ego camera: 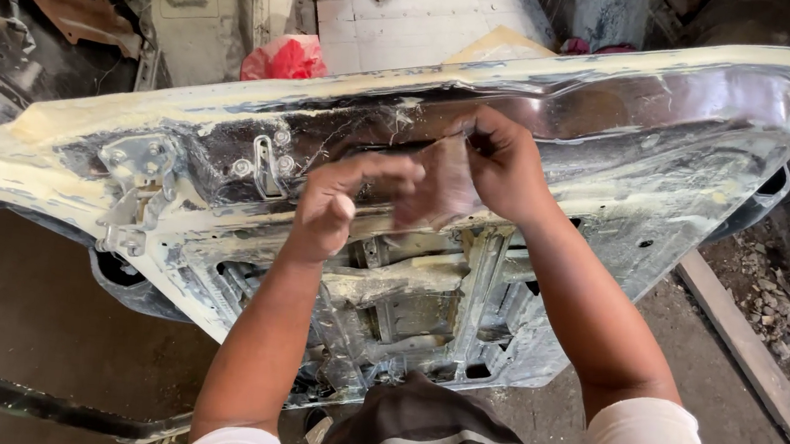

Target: The person sands the surface of a car door using a sanding block. They move the block back and forth across the door's frame and edges, applying pressure to smooth the surface.

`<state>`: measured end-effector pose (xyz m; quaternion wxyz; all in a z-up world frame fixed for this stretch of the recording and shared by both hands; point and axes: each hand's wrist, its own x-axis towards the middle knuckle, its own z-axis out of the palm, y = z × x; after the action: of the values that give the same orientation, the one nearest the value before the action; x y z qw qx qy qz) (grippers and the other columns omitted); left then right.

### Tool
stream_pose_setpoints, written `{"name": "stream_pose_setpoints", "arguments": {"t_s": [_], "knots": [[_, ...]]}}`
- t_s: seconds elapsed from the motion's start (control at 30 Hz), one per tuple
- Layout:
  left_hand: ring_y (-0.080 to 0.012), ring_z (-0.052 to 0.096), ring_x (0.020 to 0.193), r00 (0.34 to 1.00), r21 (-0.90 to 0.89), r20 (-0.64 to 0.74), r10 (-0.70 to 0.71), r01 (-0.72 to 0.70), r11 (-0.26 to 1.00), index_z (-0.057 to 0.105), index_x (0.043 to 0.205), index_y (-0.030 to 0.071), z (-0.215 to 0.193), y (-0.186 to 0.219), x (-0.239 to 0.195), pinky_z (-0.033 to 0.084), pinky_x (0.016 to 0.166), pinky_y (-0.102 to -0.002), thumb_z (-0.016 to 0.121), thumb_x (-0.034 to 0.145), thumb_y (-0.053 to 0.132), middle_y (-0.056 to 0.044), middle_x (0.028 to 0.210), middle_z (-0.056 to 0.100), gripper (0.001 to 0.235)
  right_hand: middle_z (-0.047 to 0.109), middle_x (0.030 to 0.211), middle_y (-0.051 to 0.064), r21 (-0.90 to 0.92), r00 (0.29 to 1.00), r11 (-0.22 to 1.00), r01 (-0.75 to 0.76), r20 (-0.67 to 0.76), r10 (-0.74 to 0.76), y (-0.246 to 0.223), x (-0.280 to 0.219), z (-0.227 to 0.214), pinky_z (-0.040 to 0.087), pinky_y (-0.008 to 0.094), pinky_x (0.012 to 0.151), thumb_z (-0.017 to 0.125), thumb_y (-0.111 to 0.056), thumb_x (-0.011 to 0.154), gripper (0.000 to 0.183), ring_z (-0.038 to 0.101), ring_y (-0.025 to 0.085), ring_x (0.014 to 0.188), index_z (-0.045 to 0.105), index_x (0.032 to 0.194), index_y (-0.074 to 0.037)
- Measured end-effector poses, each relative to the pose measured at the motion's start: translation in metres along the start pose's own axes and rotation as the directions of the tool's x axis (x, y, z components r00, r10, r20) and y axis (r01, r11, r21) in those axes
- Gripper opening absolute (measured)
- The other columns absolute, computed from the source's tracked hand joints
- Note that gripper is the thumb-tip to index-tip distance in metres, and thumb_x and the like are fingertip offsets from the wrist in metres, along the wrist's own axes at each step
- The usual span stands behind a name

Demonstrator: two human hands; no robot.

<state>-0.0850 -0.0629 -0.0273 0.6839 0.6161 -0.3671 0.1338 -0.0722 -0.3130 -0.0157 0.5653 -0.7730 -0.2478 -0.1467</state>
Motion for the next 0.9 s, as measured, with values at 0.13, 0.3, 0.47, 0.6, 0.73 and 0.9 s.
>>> {"name": "stream_pose_setpoints", "arguments": {"t_s": [0.13, 0.3, 0.47, 0.6, 0.73, 0.9], "knots": [[-0.0204, 0.072, 0.111, 0.990, 0.100, 0.012, 0.141, -0.141, 0.985, 0.073, 0.116, 0.006, 0.025, -0.020, 0.004, 0.065, 0.095, -0.035, 0.082, 0.098, 0.040, -0.011, 0.132, 0.071, 0.039, 0.074, 0.111, 0.008, 0.370, 0.992, 0.927, 0.065, 0.076, -0.100, 0.035, -0.001, -0.007, 0.058, 0.032, 0.095, 0.072, 0.006, 0.099, 0.015, 0.070, 0.014, 0.103, 0.068, 0.112, -0.001], [-0.0169, 0.062, 0.088, 0.993, 0.304, -0.058, -0.105, 0.118, 0.945, 0.068, 0.110, -0.002, 0.029, -0.039, 0.004, 0.051, 0.074, -0.029, 0.082, 0.090, 0.025, -0.013, 0.101, 0.070, 0.036, 0.074, 0.120, 0.012, 0.611, 0.993, 0.783, -0.114, 0.098, 0.068, 0.025, -0.005, -0.010, 0.057, 0.034, 0.100, 0.065, 0.003, 0.101, 0.028, 0.070, 0.018, 0.113, 0.060, 0.128, -0.001], [-0.0116, 0.064, 0.084, 0.968, -0.273, -0.034, -0.249, 0.231, 0.934, 0.071, 0.094, 0.006, 0.049, -0.073, 0.002, 0.054, 0.076, -0.029, 0.077, 0.100, 0.019, -0.003, 0.090, 0.073, 0.015, 0.069, 0.130, 0.017, 0.955, 0.965, 0.187, -0.231, 0.250, -0.084, -0.015, -0.017, -0.012, 0.056, 0.045, 0.097, 0.073, -0.038, 0.088, 0.059, 0.066, 0.028, 0.120, 0.060, 0.130, 0.001], [-0.0123, 0.066, 0.088, 0.944, -0.497, -0.228, -0.238, 0.098, 0.863, 0.068, 0.095, 0.007, 0.076, -0.086, 0.004, 0.055, 0.082, -0.029, 0.077, 0.099, 0.021, -0.004, 0.093, 0.073, 0.017, 0.065, 0.138, 0.011, 0.685, 0.995, 0.722, -0.095, 0.095, 0.041, 0.041, -0.042, 0.006, 0.049, 0.041, 0.113, 0.077, -0.018, 0.090, 0.059, 0.061, 0.024, 0.129, 0.056, 0.144, -0.005], [-0.0132, 0.070, 0.078, 0.819, 0.122, -0.318, -0.478, 0.535, 0.836, 0.073, 0.105, 0.010, 0.074, -0.065, 0.013, 0.060, 0.071, -0.031, 0.073, 0.094, 0.029, -0.002, 0.087, 0.075, 0.022, 0.078, 0.117, 0.012, 0.348, 0.982, 0.918, -0.190, 0.078, 0.173, 0.096, -0.041, -0.016, 0.060, 0.040, 0.100, 0.070, -0.021, 0.106, 0.027, 0.071, 0.023, 0.110, 0.073, 0.123, -0.001], [-0.0245, 0.068, 0.095, 0.950, 0.723, -0.205, 0.234, -0.014, 0.690, 0.061, 0.131, -0.003, 0.040, -0.009, 0.051, 0.059, 0.079, -0.036, 0.085, 0.077, 0.027, -0.014, 0.107, 0.070, 0.066, 0.078, 0.105, 0.006, -0.233, 0.957, 0.966, -0.115, 0.235, 0.171, -0.032, 0.015, -0.054, 0.058, 0.034, 0.086, 0.071, -0.009, 0.093, 0.027, 0.072, 0.016, 0.093, 0.074, 0.120, -0.007]]}}
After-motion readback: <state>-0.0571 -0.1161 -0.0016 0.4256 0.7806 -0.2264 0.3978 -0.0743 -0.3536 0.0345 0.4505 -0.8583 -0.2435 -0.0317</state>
